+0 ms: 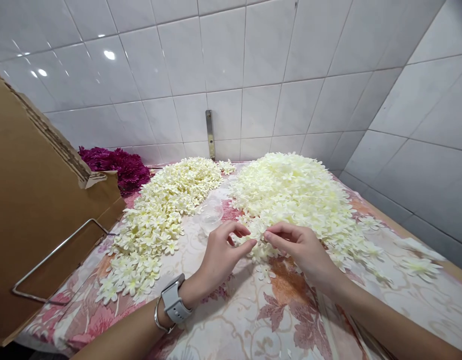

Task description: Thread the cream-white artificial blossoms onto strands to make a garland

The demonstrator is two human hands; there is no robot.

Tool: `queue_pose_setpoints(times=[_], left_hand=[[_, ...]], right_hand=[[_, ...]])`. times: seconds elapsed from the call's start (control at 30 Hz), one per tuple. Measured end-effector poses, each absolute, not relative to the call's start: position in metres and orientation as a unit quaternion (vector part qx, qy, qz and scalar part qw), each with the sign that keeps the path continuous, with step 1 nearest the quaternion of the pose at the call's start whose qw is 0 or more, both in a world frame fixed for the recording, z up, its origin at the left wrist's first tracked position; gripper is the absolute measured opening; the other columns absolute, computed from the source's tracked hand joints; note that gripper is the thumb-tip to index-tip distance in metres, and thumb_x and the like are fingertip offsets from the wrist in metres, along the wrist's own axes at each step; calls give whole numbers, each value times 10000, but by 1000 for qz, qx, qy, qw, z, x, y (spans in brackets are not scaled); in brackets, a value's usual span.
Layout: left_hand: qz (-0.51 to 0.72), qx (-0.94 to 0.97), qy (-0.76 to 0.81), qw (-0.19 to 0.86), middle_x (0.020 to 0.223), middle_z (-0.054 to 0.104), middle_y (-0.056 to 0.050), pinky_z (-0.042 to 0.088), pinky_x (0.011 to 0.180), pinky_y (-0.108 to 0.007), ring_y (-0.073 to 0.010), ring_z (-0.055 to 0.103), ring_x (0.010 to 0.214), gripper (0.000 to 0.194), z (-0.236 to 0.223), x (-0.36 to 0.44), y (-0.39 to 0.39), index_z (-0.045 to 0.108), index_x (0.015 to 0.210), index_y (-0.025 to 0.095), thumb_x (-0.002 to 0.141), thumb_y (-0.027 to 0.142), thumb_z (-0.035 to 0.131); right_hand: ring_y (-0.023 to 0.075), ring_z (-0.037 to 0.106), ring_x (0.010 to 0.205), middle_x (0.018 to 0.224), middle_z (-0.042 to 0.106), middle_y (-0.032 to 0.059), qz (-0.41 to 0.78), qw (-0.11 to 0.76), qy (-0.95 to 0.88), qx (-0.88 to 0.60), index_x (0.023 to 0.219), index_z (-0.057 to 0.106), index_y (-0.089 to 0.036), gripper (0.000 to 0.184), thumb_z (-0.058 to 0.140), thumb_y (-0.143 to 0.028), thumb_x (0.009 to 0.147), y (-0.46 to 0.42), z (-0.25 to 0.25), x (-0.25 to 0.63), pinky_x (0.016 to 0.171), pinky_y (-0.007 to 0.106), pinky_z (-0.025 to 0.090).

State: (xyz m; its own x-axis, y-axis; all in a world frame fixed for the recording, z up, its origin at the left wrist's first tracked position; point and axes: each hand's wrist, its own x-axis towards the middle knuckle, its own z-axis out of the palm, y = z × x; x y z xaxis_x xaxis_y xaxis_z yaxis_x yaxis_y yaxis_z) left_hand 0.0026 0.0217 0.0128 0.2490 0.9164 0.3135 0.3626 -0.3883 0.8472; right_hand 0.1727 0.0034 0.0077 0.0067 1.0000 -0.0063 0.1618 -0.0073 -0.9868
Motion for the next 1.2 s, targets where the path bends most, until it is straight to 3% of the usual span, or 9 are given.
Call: queue_pose_setpoints(times=[0.1, 0.2, 0.4, 0.5, 0.67, 0.8, 0.93, 1.2], left_hand=[[412, 738, 412, 339, 835, 676, -21, 430, 631, -229, -144, 592, 776, 110, 13, 3, 20, 677, 812, 189, 767, 281, 635], [406, 748, 398, 342, 790, 686, -18, 425, 626, -234, -145, 596, 752, 106, 14, 3, 20, 693, 774, 198, 779, 280, 627], [414, 732, 418, 345, 772, 685, -14, 433, 629, -248, -155, 602, 738, 119, 14, 2, 23, 682, 742, 199, 780, 290, 615], [419, 705, 441, 365, 859, 695, -26, 458, 650, -248, -164, 616, 785, 155, 13, 2, 24, 679, 836, 193, 768, 321, 626], [397, 689, 443, 413, 827, 695, -30, 486, 637, -251, -166, 628, 739, 155, 11, 3, 23, 669, 793, 178, 778, 316, 601], [403, 684, 455, 404, 806, 687, -20, 484, 623, -241, -152, 623, 715, 128, 8, 2, 24, 658, 779, 174, 783, 285, 593], [396, 716, 437, 374, 878, 685, -20, 486, 644, -239, -154, 623, 768, 118, 8, 2, 24, 657, 836, 187, 750, 265, 640], [359, 823, 395, 194, 923, 654, -61, 469, 761, -314, -199, 587, 901, 127, 5, 3, 17, 625, 888, 175, 811, 135, 532]], right_hand=[[95, 471, 560, 618, 560, -13, 466, 449, -554, -523, 676, 630, -161, 253, 662, -412, 694, 1, 7, 171, 499, 219, 360], [80, 413, 475, 537, 491, -42, 476, 444, -547, -527, 623, 584, -170, 267, 676, -415, 678, 1, 6, 171, 415, 210, 301], [110, 510, 624, 689, 598, -2, 474, 443, -579, -493, 748, 664, -179, 222, 643, -399, 724, 2, 8, 171, 546, 223, 378], [117, 508, 617, 694, 603, 8, 463, 438, -585, -502, 811, 688, -186, 249, 613, -412, 741, 1, 10, 170, 531, 230, 372], [103, 451, 509, 591, 553, -10, 462, 444, -550, -536, 784, 687, -179, 286, 622, -448, 713, 2, 10, 169, 468, 235, 351], [125, 488, 555, 618, 578, 7, 430, 481, -514, -565, 739, 676, -169, 306, 660, -467, 669, 4, 9, 172, 512, 253, 380], [161, 536, 635, 706, 611, 38, 371, 499, -537, -569, 715, 637, -166, 300, 685, -456, 654, 7, 6, 177, 572, 280, 408], [164, 554, 676, 861, 635, 59, 214, 468, -633, -578, 845, 633, -186, 230, 550, -394, 792, 12, 5, 186, 598, 292, 431]])
